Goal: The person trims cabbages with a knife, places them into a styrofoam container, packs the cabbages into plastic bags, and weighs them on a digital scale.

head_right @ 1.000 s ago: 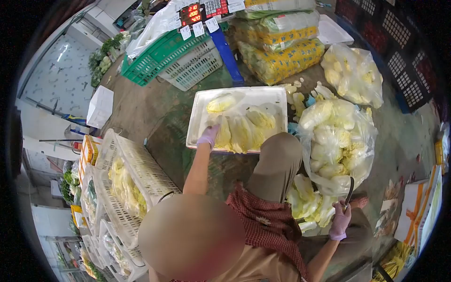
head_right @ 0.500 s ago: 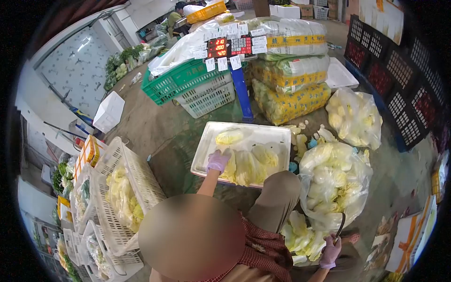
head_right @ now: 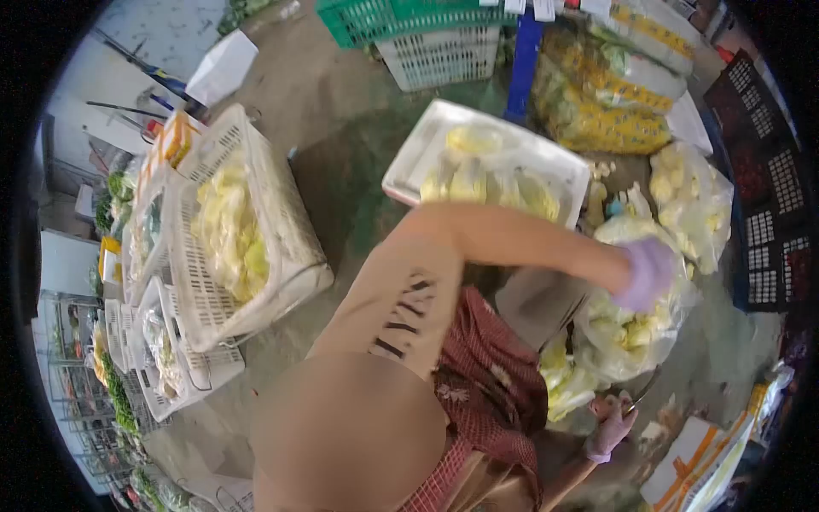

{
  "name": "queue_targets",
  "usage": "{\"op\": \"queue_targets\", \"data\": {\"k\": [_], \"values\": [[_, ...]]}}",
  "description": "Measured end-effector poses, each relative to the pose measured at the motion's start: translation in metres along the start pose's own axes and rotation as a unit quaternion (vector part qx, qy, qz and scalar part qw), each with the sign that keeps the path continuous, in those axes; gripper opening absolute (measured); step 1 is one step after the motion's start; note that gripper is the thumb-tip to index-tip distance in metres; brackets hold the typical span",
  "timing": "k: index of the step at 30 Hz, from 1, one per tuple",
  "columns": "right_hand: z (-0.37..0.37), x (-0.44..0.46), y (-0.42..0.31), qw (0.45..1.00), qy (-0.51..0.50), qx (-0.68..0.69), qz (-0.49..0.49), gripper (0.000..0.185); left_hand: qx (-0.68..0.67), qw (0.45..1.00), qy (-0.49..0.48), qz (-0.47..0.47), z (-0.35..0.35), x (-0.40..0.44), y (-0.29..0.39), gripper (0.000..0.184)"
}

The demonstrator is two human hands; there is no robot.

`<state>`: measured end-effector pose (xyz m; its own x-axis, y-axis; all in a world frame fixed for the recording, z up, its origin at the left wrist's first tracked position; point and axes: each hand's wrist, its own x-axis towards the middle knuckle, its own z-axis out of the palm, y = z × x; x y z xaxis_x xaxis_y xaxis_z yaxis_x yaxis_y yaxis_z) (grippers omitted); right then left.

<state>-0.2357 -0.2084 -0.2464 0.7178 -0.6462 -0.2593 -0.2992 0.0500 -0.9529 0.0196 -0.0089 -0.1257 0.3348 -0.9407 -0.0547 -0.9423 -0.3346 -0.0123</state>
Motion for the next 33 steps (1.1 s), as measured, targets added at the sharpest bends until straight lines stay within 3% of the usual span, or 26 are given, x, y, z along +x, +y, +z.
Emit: {"op": "queue_targets", "data": {"k": [2, 3, 6, 8, 9, 10, 11, 14, 16, 18, 19, 21, 22, 24, 26, 27, 29, 30, 32, 33], "values": [[-0.022, -0.011, -0.017, 0.985, -0.032, -0.166, -0.041, 0.025, 0.001, 0.998, 0.045, 0.054, -0.02, 0.044, 0.054, 0.029], [-0.013, -0.03, -0.035, 0.989, 0.016, -0.14, -0.033, 0.027, -0.001, 0.985, 0.043, 0.167, -0.04, 0.053, 0.078, 0.032], [-0.063, -0.043, -0.031, 0.96, 0.036, -0.23, -0.154, 0.027, 0.059, 0.968, -0.013, 0.244, -0.072, 0.058, 0.146, 0.04], [-0.08, -0.041, -0.033, 0.948, 0.04, -0.258, -0.181, 0.028, 0.045, 0.962, -0.058, 0.265, -0.086, 0.046, 0.152, 0.038], [-0.089, -0.041, -0.035, 0.912, 0.033, -0.343, -0.225, 0.028, 0.04, 0.959, -0.081, 0.268, -0.095, 0.032, 0.151, 0.038], [-0.077, -0.053, -0.046, 0.963, 0.068, -0.232, -0.119, 0.026, 0.035, 0.958, -0.097, 0.268, -0.101, 0.019, 0.149, 0.037], [-0.059, -0.061, -0.065, 0.977, 0.097, -0.174, -0.069, 0.031, 0.025, 0.957, -0.112, 0.266, -0.107, 0.011, 0.14, 0.036], [-0.039, -0.077, -0.082, 0.975, 0.106, -0.168, -0.1, 0.045, 0.01, 0.953, -0.148, 0.264, -0.099, -0.003, 0.108, 0.034], [-0.043, -0.082, -0.085, 0.978, 0.09, -0.161, -0.101, 0.046, -0.02, 0.98, 0.006, 0.198, -0.062, -0.004, 0.093, 0.021], [-0.056, -0.077, -0.07, 0.943, 0.106, -0.246, -0.197, 0.042, -0.173, 0.971, -0.042, 0.158, -0.066, -0.023, 0.066, 0.037], [-0.058, -0.077, -0.065, 0.925, 0.112, -0.271, -0.24, 0.04, -0.205, 0.968, -0.016, 0.144, -0.054, -0.027, 0.061, 0.039], [-0.042, -0.103, -0.088, 0.964, 0.109, -0.188, -0.153, 0.036, -0.287, 0.952, 0.035, 0.099, -0.037, -0.047, 0.051, 0.043], [-0.044, -0.115, -0.098, 0.986, 0.074, -0.133, -0.067, 0.036, -0.348, 0.932, 0.079, 0.068, -0.021, -0.056, 0.055, 0.045], [-0.036, -0.136, -0.128, 0.993, 0.078, -0.09, -0.005, 0.03, -0.477, 0.869, 0.127, 0.036, 0.016, -0.072, 0.062, 0.048], [-0.057, -0.136, -0.124, 0.982, 0.043, -0.178, -0.05, 0.036, -0.618, 0.783, 0.065, -0.011, -0.001, -0.105, 0.065, 0.046], [-0.055, -0.13, -0.119, 0.977, 0.047, -0.161, -0.13, 0.036, -0.644, 0.76, 0.078, -0.041, 0.007, -0.111, 0.07, 0.045], [-0.063, -0.113, -0.122, 0.957, 0.002, -0.242, -0.162, 0.034, -0.645, 0.745, 0.15, -0.08, 0.012, -0.129, 0.083, 0.042], [-0.072, -0.098, -0.123, 0.939, -0.035, -0.298, -0.169, 0.032, -0.683, 0.702, 0.167, -0.113, 0.011, -0.136, 0.091, 0.041], [-0.045, -0.095, -0.143, 0.913, -0.094, -0.348, -0.194, 0.031, -0.657, 0.706, 0.227, -0.138, 0.016, -0.155, 0.098, 0.039], [-0.033, -0.101, -0.154, 0.927, -0.047, -0.314, -0.199, 0.032, -0.645, 0.718, 0.218, -0.144, 0.009, -0.16, 0.105, 0.038]]}}
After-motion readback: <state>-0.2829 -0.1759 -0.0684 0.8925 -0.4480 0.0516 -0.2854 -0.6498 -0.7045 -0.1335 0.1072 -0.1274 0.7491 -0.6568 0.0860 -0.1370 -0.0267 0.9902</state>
